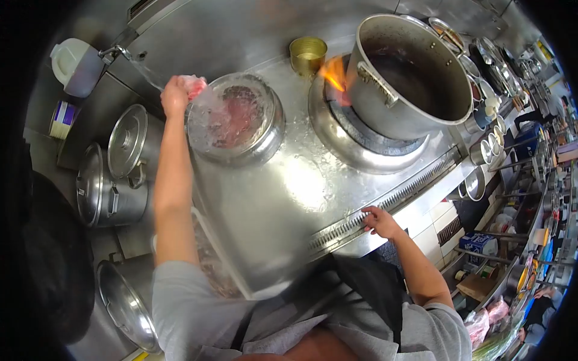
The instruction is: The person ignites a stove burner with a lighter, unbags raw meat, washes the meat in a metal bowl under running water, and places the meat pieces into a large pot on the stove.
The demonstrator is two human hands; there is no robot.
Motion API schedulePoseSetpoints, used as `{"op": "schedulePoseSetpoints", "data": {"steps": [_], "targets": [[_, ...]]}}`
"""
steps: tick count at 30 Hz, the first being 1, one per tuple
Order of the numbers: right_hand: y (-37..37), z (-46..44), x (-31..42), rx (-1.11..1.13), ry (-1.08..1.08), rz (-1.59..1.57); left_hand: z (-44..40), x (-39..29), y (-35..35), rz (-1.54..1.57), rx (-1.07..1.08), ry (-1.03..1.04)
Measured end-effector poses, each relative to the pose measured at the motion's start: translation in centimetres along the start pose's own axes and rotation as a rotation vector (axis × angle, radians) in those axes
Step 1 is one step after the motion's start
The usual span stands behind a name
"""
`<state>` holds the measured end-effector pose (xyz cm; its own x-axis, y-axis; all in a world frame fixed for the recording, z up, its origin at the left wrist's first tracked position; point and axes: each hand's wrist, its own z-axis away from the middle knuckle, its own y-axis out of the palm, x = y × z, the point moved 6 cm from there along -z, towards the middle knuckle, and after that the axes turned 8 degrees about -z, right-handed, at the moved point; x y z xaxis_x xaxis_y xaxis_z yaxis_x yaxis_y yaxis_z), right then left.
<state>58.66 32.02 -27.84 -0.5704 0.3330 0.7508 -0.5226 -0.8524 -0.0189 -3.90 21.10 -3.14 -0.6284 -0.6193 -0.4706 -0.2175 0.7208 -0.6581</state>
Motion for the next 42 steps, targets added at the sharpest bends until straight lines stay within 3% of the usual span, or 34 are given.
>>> {"op": "schedulePoseSetpoints", "data": {"steps": [3, 7, 10, 13, 15, 17, 19, 21, 23, 25, 29, 31, 33, 34, 35, 36, 38, 42], "targets": [[-0.6, 0.3, -0.1, 0.012, -0.013, 0.119, 1.3, 1.8, 2.7, -0.302, 0.188, 0.030], [-0.5, 2.2, -1.1, -0.040, 0.001, 0.139, 2.5, 3.2, 5.2, -0.243, 0.246, -0.024], [-1.4, 3.0, -2.3, -0.066, -0.006, 0.201, 2.8, 2.7, 4.5, -0.236, 0.193, 0.053], [-2.7, 4.4, -2.9, -0.109, 0.012, 0.267, 3.8, 4.5, 3.9, 0.274, 0.390, -0.183], [-3.4, 5.2, -3.7, -0.141, -0.011, 0.348, 5.3, 4.9, 4.6, 0.007, 0.627, -0.119], [-4.4, 5.6, -5.6, -0.147, -0.031, 0.415, 7.7, 4.0, 6.7, -0.288, 0.875, 0.112], [-4.4, 5.5, -6.0, -0.132, 0.030, 0.448, 10.2, 4.9, 9.2, -0.588, 0.297, 0.171], [-3.3, 5.4, -5.2, -0.129, -0.024, 0.478, 12.7, 9.6, 17.0, -0.618, 0.655, 0.107], [-2.7, 5.3, -4.6, -0.119, -0.137, 0.568, 15.0, 8.8, 18.0, -0.555, 0.849, -0.008], [-2.2, 5.5, -4.0, -0.105, -0.085, 0.565, 15.1, 5.2, 15.3, -0.593, 0.909, -0.223], [-3.1, 5.9, -5.7, -0.108, -0.080, 0.643, 14.0, -6.1, 6.1, -0.655, 0.833, -0.088], [-3.7, 6.5, -6.8, -0.112, -0.095, 0.669, 13.4, -5.3, 7.9, -0.544, 0.742, 0.048], [-4.2, 6.8, -6.8, -0.093, -0.114, 0.704, 9.6, 0.2, 12.4, -0.415, 0.639, 0.115], [-4.4, 7.8, -5.9, -0.143, -0.085, 0.620, 7.4, 1.8, 13.1, -0.381, 0.631, 0.057], [-4.6, 8.2, -5.6, -0.186, -0.052, 0.538, 5.9, -0.2, 9.5, -0.306, 0.430, 0.215], [-4.5, 7.9, -6.1, -0.147, -0.048, 0.545, 3.1, 1.2, 9.1, -0.053, 0.345, 0.118], [-5.1, 7.6, -6.6, -0.203, -0.078, 0.593, 1.4, -4.0, 2.1, 0.188, 0.233, 0.035], [-4.3, 7.5, -5.4, -0.150, -0.100, 0.636, -0.5, -4.1, -0.2, 0.093, 0.105, 0.025]]}}
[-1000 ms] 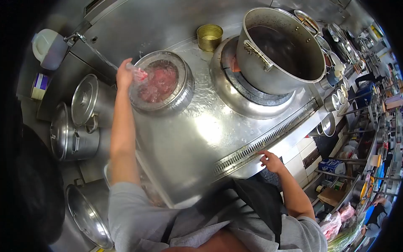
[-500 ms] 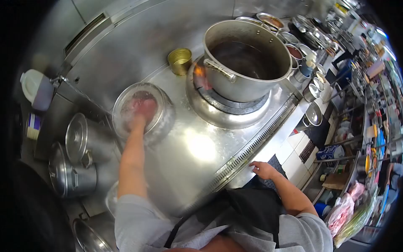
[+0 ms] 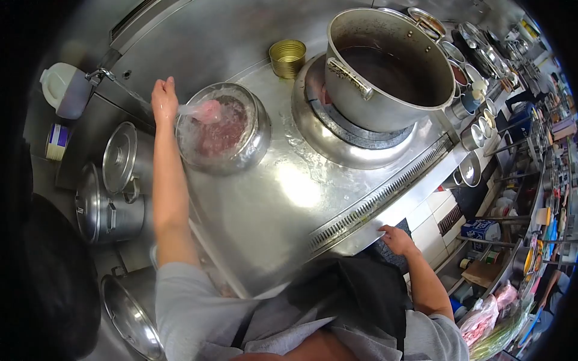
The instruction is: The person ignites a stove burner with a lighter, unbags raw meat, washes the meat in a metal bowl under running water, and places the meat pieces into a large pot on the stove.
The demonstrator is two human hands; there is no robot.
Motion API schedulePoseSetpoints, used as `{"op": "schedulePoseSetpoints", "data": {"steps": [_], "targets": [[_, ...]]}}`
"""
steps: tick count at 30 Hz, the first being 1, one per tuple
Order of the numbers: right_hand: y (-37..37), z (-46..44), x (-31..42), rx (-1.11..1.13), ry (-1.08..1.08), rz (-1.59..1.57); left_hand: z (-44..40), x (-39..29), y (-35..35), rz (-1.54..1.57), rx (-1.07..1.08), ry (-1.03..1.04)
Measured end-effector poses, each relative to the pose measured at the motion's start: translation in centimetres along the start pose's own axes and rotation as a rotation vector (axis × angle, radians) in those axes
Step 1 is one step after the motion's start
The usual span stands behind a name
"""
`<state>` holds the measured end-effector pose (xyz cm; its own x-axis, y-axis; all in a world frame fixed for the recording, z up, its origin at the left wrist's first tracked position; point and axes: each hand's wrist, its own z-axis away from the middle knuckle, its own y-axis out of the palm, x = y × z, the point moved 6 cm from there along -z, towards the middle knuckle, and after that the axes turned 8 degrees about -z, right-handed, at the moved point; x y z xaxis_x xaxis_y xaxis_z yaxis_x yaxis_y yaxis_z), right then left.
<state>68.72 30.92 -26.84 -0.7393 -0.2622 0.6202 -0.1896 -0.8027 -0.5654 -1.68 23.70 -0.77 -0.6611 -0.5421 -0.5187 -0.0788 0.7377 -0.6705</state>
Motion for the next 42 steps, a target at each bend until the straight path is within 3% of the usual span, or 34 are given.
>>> {"op": "schedulePoseSetpoints", "data": {"steps": [2, 5, 7, 9, 12, 14, 16, 18, 21, 22, 23, 25, 26, 27, 28, 30, 32, 33, 35, 36, 38, 39, 40, 42], "targets": [[-0.5, 0.1, 1.0, 0.006, 0.014, 0.004, 1.4, 0.1, 1.4, -0.058, 0.138, 0.045], [-1.2, 0.5, 0.6, -0.007, 0.050, -0.002, 7.3, 3.0, 5.8, -0.503, 0.743, 0.225], [-1.8, 1.2, 0.1, -0.037, 0.076, -0.043, 10.4, 7.2, 8.9, -0.975, 1.258, 0.458], [-2.1, 1.8, -0.8, -0.062, 0.077, -0.035, 10.4, 14.8, 12.1, -0.854, 1.096, 0.343], [-2.2, 2.7, -2.0, -0.071, 0.164, -0.026, 10.1, 11.1, 8.9, -0.613, 1.000, 0.404], [-1.7, 3.3, -2.7, -0.097, 0.006, -0.044, 8.5, 11.9, 7.8, -0.205, 0.776, 0.158], [-1.9, 3.2, -1.8, -0.107, -0.010, -0.134, 8.8, 8.5, 5.9, 0.239, 0.698, -0.063], [-2.7, 2.3, 0.7, -0.100, -0.061, -0.141, 11.3, 2.5, 3.7, 0.366, 0.707, -0.179], [-2.4, -1.2, 3.9, -0.228, -0.343, -0.154, 14.2, -2.0, 5.1, 0.411, 0.703, -0.068], [-2.2, -3.2, 4.6, -0.116, -0.287, -0.200, 15.1, -4.1, 6.2, 0.481, 0.718, -0.032], [-2.3, -4.3, 5.7, -0.229, -0.414, -0.323, 16.2, -6.7, 8.1, 0.486, 0.770, 0.008], [-3.9, -5.5, 9.7, -0.208, -0.504, -0.362, 18.1, -7.9, 8.8, 0.772, 0.722, -0.207], [-4.1, -6.0, 10.7, -0.182, -0.544, -0.380, 19.2, -10.1, 8.4, 0.683, 0.787, -0.173], [-4.8, -5.7, 11.4, -0.045, -0.403, -0.498, 20.3, -12.7, 8.3, 0.591, 0.834, -0.155], [-5.2, -5.8, 12.1, 0.104, -0.261, -0.591, 21.3, -14.5, 8.5, 0.701, 0.803, -0.104], [-4.3, -7.9, 11.7, 0.111, -0.313, -0.623, 23.8, -19.1, 8.3, 0.703, 0.840, -0.222], [-4.4, -8.4, 9.6, -0.010, -0.050, -1.152, 25.3, -21.0, 11.0, 0.802, 0.950, -0.172], [-3.9, -9.0, 9.3, 0.001, -0.062, -1.141, 26.3, -22.2, 11.6, 0.839, 0.988, -0.184], [-2.5, -11.1, 8.2, 0.024, -0.159, -1.533, 28.1, -24.0, 12.2, 0.889, 1.011, -0.203], [-1.6, -12.2, 8.2, 0.039, -0.158, -1.517, 28.9, -24.2, 12.5, 0.920, 1.034, -0.238], [-0.8, -14.0, 10.6, 0.013, -0.411, -1.516, 30.1, -23.4, 12.1, 0.952, 1.021, -0.294], [-1.0, -15.3, 11.2, -0.183, -0.366, -1.302, 30.2, -22.7, 11.6, 0.849, 0.974, -0.268], [-1.8, -14.5, 13.7, -0.147, -0.379, -1.283, 30.0, -21.5, 11.2, 0.747, 0.923, -0.244], [-5.5, -11.6, 19.2, -0.520, -0.447, -0.476, 30.2, -17.7, 10.7, 0.780, 0.822, -0.310]]}}
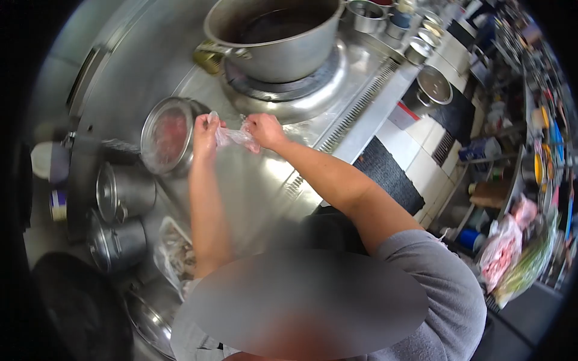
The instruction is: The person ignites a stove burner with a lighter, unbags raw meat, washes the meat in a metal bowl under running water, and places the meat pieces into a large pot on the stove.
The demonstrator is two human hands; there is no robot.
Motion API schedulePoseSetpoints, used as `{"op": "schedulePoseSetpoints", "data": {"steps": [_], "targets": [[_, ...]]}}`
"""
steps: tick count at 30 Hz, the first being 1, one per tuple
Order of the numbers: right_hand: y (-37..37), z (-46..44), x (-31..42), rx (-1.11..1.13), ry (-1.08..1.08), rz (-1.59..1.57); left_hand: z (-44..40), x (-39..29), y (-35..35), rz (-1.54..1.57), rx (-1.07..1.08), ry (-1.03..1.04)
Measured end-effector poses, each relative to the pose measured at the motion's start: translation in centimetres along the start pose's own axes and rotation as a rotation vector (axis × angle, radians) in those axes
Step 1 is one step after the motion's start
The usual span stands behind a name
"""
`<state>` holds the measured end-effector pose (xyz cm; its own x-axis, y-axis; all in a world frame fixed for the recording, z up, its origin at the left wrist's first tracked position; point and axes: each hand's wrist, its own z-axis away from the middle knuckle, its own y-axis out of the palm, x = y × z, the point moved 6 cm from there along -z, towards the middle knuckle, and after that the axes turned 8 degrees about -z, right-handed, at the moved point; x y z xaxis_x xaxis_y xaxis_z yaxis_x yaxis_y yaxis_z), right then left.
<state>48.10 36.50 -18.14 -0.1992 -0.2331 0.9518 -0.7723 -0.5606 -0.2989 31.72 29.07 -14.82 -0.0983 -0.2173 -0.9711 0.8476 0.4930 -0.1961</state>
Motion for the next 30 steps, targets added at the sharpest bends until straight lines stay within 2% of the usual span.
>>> {"op": "schedulePoseSetpoints", "data": {"steps": [2, 4, 5, 9, 11, 12, 14, 16, 17, 21, 23, 24, 26, 28, 29, 30], "targets": [[2.4, -1.1, 3.4, 0.006, -0.090, 0.024, 0.9, 3.3, -3.1, 0.082, -0.203, -0.001], [6.9, -2.5, 5.3, 0.291, -0.345, 0.555, 1.5, 7.9, -5.3, 0.054, -0.295, -0.031], [7.0, -3.3, 6.7, 0.290, -0.204, 0.466, 1.5, 11.0, -6.2, 0.078, -0.318, -0.063], [9.5, -4.8, 8.9, 0.355, -0.189, 0.521, 2.5, 12.4, -7.5, 0.263, -0.372, -0.129], [8.4, -7.1, 9.7, 0.116, -0.025, 0.241, 2.5, 11.1, -7.9, 0.346, -0.390, -0.139], [8.8, -7.6, 10.2, 0.128, -0.024, 0.249, 2.6, 10.3, -8.1, 0.436, -0.389, -0.072], [10.2, -8.1, 11.5, 0.261, -0.102, 0.306, 3.3, 9.3, -8.4, 0.522, -0.390, -0.009], [11.0, -8.9, 12.5, 0.274, -0.140, 0.266, 3.0, 8.4, -6.3, 0.499, -0.089, -0.076], [11.2, -9.4, 13.1, 0.287, -0.175, 0.220, 1.0, 11.5, -6.2, 0.451, -0.060, 0.035], [11.2, -9.7, 16.3, 0.348, -0.264, 0.212, 0.2, 8.8, -5.8, 0.450, -0.048, 0.175], [10.6, -10.6, 17.4, 0.363, -0.255, -0.053, -0.1, 7.8, -6.7, 0.596, -0.079, 0.163], [10.6, -10.9, 17.1, 0.368, -0.263, -0.050, -0.3, 6.7, -7.1, 0.599, -0.085, 0.170], [10.5, -10.8, 15.7, 0.265, -0.444, 0.024, -0.4, 5.4, -8.1, 0.628, -0.207, 0.128], [12.9, -8.5, 8.5, 0.517, 0.184, -0.322, -0.9, 5.7, -8.4, 0.606, -0.292, 0.071], [12.8, -8.3, 7.8, 0.521, 0.179, -0.317, -1.1, 6.4, -8.6, 0.579, -0.366, 0.000], [12.6, -8.2, 7.2, 0.501, 0.114, -0.098, -1.3, 7.4, -8.7, 0.584, -0.372, 0.003]]}}
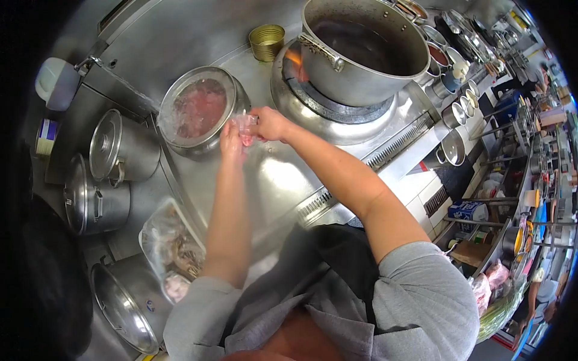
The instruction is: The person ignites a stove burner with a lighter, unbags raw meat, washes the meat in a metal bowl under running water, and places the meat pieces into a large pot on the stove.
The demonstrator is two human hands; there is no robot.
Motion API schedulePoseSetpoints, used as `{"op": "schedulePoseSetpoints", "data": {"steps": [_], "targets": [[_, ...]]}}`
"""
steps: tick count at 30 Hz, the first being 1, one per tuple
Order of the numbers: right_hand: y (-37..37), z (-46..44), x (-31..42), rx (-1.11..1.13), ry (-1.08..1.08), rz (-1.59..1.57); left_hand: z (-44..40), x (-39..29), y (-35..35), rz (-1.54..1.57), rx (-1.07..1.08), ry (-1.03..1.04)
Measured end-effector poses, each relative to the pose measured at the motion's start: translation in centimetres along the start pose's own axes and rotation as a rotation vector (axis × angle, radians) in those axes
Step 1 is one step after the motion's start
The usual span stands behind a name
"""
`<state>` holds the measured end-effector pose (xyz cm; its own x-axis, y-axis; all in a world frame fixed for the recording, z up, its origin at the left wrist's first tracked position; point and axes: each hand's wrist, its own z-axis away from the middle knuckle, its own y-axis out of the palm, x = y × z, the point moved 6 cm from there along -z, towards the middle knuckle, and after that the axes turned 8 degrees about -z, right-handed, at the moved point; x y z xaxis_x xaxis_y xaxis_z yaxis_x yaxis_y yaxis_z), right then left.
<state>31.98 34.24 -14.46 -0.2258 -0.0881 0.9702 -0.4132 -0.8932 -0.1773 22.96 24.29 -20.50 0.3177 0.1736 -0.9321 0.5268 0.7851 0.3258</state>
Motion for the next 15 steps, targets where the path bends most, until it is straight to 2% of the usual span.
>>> {"op": "schedulePoseSetpoints", "data": {"steps": [1, 3, 4, 5, 9, 11, 12, 15], "targets": [[-0.1, 0.1, -0.1, -0.032, -0.010, 0.221, -0.3, 1.7, -0.7, -0.043, 0.031, -0.074], [-0.6, -0.2, 0.7, -0.064, -0.073, 0.323, -0.2, 3.7, -2.5, -0.090, 0.055, -0.158], [-0.8, -0.2, 1.6, -0.107, -0.141, 0.427, -0.1, 4.3, -3.2, -0.224, 0.104, -0.212], [-1.0, -0.1, 2.4, -0.124, -0.164, 0.439, -0.1, 4.9, -3.4, -0.355, 0.156, -0.262], [-1.2, -0.1, 3.8, -0.171, -0.136, 0.302, 1.4, 3.8, -1.3, -0.266, 0.186, -0.212], [-0.4, 0.1, 4.0, -0.122, -0.166, 0.311, 1.0, 3.5, 0.0, -0.118, 0.255, -0.050], [0.2, 0.0, 3.5, -0.123, -0.165, 0.312, 1.5, 3.1, 0.7, -0.117, 0.256, -0.051], [3.5, 1.0, 4.4, 0.146, -0.382, 0.466, 1.7, 3.2, 1.3, 0.008, 0.217, -0.106]]}}
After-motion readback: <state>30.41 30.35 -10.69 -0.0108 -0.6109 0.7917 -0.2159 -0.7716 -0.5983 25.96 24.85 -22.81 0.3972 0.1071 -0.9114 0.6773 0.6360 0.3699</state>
